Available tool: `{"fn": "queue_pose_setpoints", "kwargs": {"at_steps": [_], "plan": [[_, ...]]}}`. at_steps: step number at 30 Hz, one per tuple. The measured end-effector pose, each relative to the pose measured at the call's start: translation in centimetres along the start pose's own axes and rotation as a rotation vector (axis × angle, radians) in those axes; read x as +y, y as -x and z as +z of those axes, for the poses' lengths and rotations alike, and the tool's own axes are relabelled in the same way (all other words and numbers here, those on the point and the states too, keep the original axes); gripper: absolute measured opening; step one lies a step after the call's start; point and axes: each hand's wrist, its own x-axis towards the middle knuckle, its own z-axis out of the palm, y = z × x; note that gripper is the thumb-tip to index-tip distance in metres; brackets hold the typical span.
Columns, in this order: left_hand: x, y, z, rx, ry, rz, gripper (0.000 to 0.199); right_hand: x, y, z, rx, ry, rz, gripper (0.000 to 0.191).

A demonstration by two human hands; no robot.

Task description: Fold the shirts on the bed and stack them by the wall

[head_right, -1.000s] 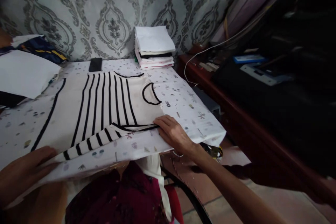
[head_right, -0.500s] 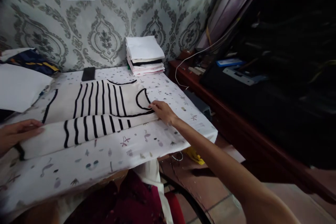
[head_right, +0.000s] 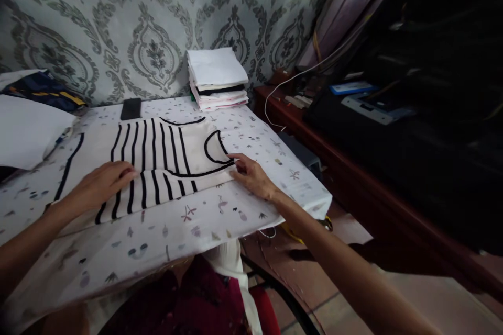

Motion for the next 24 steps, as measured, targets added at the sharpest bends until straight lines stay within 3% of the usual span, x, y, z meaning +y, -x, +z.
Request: {"fn": "queue_pose_setpoints", "kwargs": {"at_steps": [3,8,12,16,24], "plan": [[2.1,-3.3,1.2,-0.097,0.046,0.088,0.045,0.3,0.4,0.5,0.09,0.061,-0.013,0.041],[2.4,-5.4,0.5,-0.283,0.302,0.208,0.043,0.8,0.5,0.8,0.149,0.064,-0.011,0.042],[2.3,-5.3,0.8,-0.161,0.497,0.235,0.023,1.4,0.3,0.8,0.203,0.057,0.011,0.04],[2.2,-5.5,2.2,-0.032,0.399,0.223,0.015,1.7,0.2,0.8,0.241,0.112,0.013,0.036],[1.9,-5.8,2.1,0.006,0.265,0.236,0.016,0.8,-0.2,1.4,0.284,0.296,-0.002,0.034]]}}
